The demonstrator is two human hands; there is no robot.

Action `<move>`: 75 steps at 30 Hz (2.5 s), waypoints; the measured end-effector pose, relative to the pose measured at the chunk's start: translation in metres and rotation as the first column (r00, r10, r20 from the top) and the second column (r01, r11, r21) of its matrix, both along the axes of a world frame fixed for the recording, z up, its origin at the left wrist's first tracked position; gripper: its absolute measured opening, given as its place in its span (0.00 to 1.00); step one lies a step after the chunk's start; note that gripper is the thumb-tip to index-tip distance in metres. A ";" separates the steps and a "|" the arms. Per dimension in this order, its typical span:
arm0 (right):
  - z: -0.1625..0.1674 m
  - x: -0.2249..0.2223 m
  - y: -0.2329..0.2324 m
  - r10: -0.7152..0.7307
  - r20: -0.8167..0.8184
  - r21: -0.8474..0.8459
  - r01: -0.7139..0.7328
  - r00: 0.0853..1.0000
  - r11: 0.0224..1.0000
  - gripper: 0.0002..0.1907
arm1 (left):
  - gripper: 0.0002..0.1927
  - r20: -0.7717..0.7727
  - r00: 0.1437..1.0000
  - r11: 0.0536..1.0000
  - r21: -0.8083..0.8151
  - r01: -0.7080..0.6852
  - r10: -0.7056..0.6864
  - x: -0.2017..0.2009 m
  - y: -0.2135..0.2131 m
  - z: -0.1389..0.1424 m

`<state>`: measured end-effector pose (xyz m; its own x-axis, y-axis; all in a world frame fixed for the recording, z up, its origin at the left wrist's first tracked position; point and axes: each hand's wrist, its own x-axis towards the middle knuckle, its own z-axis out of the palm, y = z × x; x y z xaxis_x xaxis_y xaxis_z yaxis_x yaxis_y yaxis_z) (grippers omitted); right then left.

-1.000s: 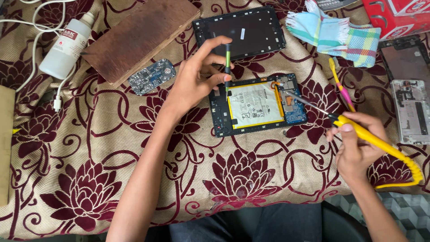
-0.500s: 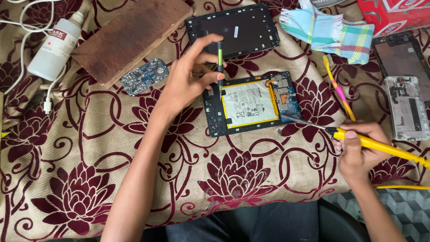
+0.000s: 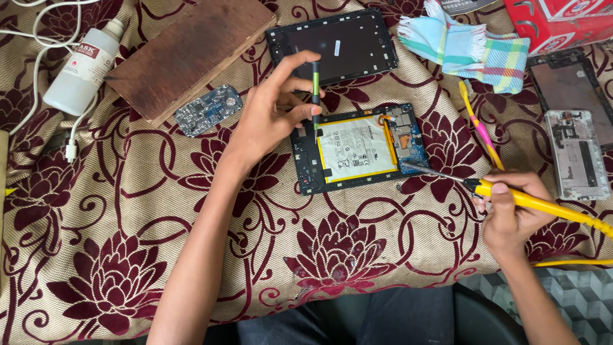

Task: The person solders components on an opened tablet's motherboard, holding a yellow soldering iron in one hand while steadying the board and prying at components with a small tool in the other hand. They reposition the tablet, work on different board areas, and finally move the board aside to work on a separate small circuit board.

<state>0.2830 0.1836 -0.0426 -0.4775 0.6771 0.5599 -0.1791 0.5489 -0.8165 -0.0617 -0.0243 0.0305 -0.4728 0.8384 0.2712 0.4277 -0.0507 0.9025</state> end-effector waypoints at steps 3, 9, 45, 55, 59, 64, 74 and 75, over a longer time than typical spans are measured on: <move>0.002 -0.002 -0.002 0.029 -0.042 -0.078 -0.032 0.999 0.996 0.17 | 0.33 -0.004 1.000 1.000 0.014 0.014 -0.014 0.000 0.000 0.000; 0.001 -0.001 0.001 -0.020 0.002 0.040 0.020 1.000 0.999 0.16 | 0.34 -0.028 1.000 1.000 0.014 0.005 -0.004 0.000 0.000 0.000; 0.000 -0.001 0.002 0.033 -0.024 0.000 -0.033 0.999 0.999 0.14 | 0.34 -0.015 1.000 1.000 0.016 0.007 -0.006 0.001 -0.001 0.001; -0.002 0.000 0.002 -0.011 -0.028 -0.057 0.010 1.000 0.998 0.14 | 0.34 -0.019 1.000 1.000 0.019 0.003 -0.003 0.001 -0.002 0.001; -0.002 0.000 0.002 0.008 -0.031 -0.037 -0.009 0.999 0.999 0.14 | 0.34 -0.034 0.999 1.000 0.030 0.007 -0.006 0.001 -0.002 0.001; 0.001 -0.002 0.000 0.035 -0.057 -0.092 -0.040 0.998 0.995 0.12 | 0.33 -0.020 1.000 1.000 0.009 0.006 -0.005 0.001 -0.001 0.002; -0.001 0.000 0.002 0.006 -0.041 -0.041 -0.008 0.999 0.999 0.12 | 0.34 -0.081 0.997 1.000 -0.023 -0.019 0.017 0.003 0.000 0.002; -0.002 0.000 0.002 -0.008 -0.035 -0.041 0.006 0.999 0.999 0.12 | 0.34 -0.082 0.997 1.000 -0.017 -0.017 0.016 0.003 -0.001 0.002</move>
